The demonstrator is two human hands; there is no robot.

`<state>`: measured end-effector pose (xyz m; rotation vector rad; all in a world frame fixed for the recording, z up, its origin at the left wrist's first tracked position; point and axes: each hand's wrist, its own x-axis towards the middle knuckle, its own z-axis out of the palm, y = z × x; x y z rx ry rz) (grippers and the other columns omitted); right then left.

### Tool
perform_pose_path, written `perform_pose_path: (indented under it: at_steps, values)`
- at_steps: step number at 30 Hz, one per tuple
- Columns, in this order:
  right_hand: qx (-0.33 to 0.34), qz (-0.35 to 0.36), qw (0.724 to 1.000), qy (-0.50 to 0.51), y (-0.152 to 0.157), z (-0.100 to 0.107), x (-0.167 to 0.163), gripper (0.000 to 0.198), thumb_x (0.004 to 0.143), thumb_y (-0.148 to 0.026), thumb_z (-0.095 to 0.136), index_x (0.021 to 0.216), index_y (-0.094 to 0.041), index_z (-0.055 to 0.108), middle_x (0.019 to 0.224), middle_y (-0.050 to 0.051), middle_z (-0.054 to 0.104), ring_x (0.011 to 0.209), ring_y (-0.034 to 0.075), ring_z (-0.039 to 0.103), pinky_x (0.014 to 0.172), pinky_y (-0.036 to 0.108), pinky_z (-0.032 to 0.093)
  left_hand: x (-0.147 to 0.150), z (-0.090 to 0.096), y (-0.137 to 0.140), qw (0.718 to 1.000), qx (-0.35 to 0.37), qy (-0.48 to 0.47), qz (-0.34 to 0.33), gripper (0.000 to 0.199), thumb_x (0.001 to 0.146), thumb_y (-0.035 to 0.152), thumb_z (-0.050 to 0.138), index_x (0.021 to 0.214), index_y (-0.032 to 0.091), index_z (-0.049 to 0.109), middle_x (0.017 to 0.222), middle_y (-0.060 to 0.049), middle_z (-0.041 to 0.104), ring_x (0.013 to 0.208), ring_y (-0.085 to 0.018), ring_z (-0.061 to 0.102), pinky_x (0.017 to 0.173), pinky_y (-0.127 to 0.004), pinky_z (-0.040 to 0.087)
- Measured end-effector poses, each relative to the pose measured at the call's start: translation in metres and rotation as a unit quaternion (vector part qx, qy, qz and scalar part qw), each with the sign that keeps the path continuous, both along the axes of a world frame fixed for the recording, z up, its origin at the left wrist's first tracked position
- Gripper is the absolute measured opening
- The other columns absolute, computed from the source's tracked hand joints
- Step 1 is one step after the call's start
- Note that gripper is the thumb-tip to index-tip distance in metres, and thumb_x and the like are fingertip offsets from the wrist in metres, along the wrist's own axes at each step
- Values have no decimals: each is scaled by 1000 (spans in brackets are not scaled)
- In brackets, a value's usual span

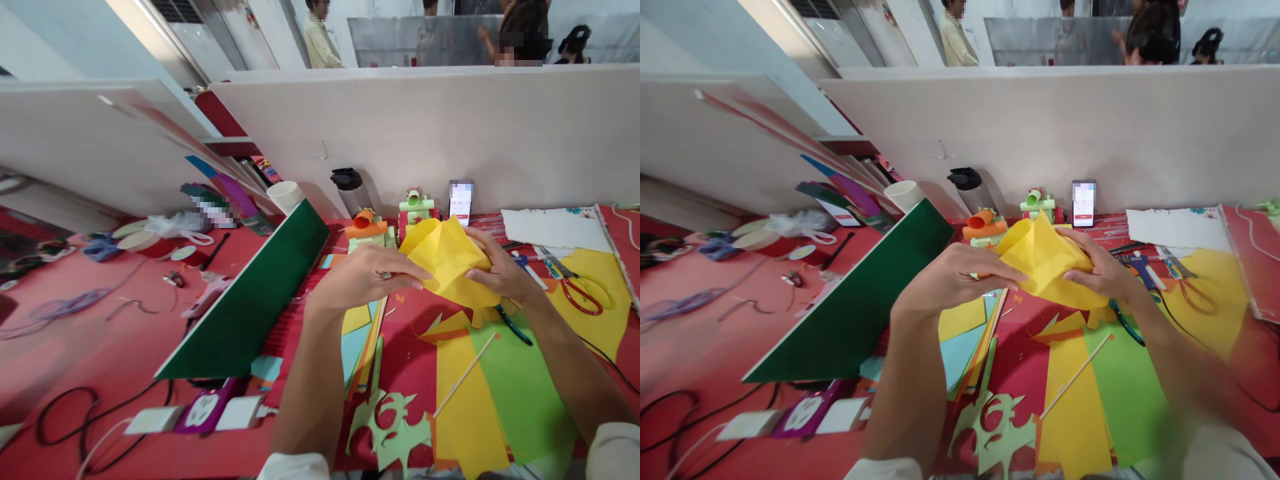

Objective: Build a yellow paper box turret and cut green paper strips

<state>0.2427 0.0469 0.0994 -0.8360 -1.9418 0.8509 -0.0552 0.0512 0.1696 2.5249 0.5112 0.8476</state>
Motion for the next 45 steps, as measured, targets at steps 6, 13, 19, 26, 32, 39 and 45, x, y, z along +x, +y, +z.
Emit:
perform_pose_path:
  at_steps: [6,13,19,26,32,39,45]
  values:
    - [-56,13,998,33,-2,0,1,74,92,-56,73,158,-40,42,159,6,52,132,31,62,100,45,62,0,-5,5,990,138,6,21,19,103,26,64,101,26,83,76,-3,77,62,-10,65,60,-22,54]
    - [-74,13,996,56,-4,10,-2,76,92,-57,73,157,-37,40,152,8,57,122,29,68,95,43,64,3,-16,11,951,299,-63,46,20,101,13,61,102,25,78,86,-2,65,72,-11,62,62,-23,49]
    - [-67,12,997,46,-3,10,-1,79,90,-61,73,157,-37,39,155,9,54,116,29,68,91,43,64,3,-11,9,977,210,-31,6,19,103,22,62,102,26,81,78,-1,69,64,-10,62,58,-22,49]
    - [-65,7,997,31,-2,6,0,80,89,-61,73,158,-39,38,153,8,55,121,31,66,94,45,63,5,-8,6,997,25,-49,-55,20,103,32,63,104,29,83,79,-4,77,66,-15,68,57,-27,54]
    - [-62,0,997,48,-1,6,0,80,90,-61,71,159,-37,37,153,8,55,126,31,64,99,46,61,8,-19,15,986,132,-104,10,15,99,29,70,92,32,83,76,-1,61,64,-11,59,57,-25,48]
    - [-76,21,995,66,-5,12,-3,76,92,-58,71,158,-39,37,152,7,57,121,29,68,94,43,63,11,-19,9,948,282,-115,91,10,93,22,76,90,31,78,112,-2,69,102,-18,63,88,-35,55]
    - [-91,28,994,54,-4,14,-3,83,92,-58,73,161,-37,33,148,9,60,112,27,71,90,41,65,8,-8,0,944,323,9,65,19,99,17,67,104,34,72,100,5,79,98,-16,68,99,-37,50]
